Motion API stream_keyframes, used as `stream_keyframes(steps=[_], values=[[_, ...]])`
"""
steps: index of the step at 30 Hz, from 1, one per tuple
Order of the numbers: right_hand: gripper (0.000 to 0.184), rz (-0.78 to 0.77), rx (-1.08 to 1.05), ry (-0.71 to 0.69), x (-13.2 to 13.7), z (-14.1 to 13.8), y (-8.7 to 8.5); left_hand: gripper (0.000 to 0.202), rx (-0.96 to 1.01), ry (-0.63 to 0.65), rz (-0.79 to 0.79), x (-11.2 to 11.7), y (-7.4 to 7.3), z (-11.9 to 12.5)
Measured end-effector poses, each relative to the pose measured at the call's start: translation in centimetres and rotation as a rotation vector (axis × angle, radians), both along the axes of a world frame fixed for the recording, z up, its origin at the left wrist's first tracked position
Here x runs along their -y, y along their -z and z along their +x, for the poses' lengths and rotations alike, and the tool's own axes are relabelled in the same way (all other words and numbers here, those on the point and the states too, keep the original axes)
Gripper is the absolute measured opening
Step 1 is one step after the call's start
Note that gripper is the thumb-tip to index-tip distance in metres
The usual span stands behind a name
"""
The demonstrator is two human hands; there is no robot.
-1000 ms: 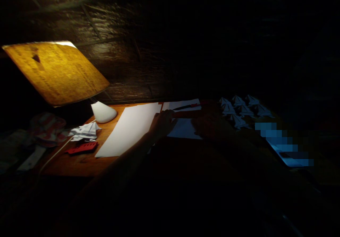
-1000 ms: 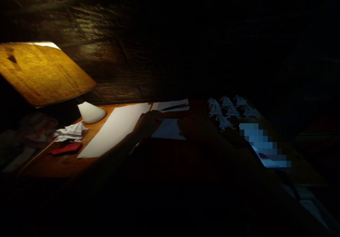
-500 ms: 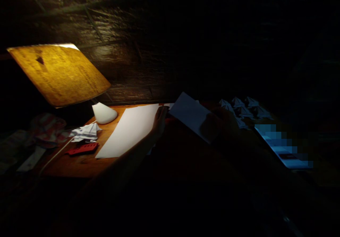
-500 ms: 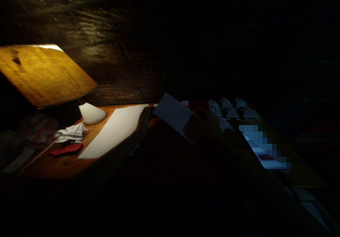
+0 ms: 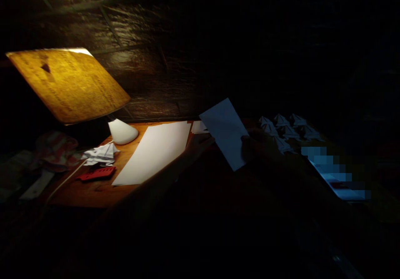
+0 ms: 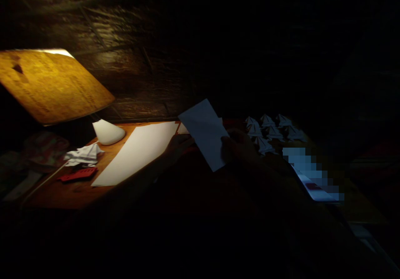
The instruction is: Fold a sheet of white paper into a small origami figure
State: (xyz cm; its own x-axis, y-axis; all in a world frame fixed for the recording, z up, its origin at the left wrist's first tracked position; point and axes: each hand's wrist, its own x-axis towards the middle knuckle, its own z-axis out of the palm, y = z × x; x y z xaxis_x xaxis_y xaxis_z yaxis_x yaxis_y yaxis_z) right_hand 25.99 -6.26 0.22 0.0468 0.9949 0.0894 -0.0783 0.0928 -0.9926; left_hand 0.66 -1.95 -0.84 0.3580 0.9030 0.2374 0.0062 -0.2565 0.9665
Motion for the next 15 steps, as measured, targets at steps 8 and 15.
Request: stream_keyframes(steps=[8,15], values=[[0.035,-0.082,0.085,-0.212,0.7,-0.8,0.5,0.026,0.125,-0.093,-0.107,-0.3,0.4,-0.1],[0.037,-0.086,0.209,-0.261,-2.2,-1.1,-0.6,0.033,0.066,-0.092,-0.022,0.7,-0.4,0.1]])
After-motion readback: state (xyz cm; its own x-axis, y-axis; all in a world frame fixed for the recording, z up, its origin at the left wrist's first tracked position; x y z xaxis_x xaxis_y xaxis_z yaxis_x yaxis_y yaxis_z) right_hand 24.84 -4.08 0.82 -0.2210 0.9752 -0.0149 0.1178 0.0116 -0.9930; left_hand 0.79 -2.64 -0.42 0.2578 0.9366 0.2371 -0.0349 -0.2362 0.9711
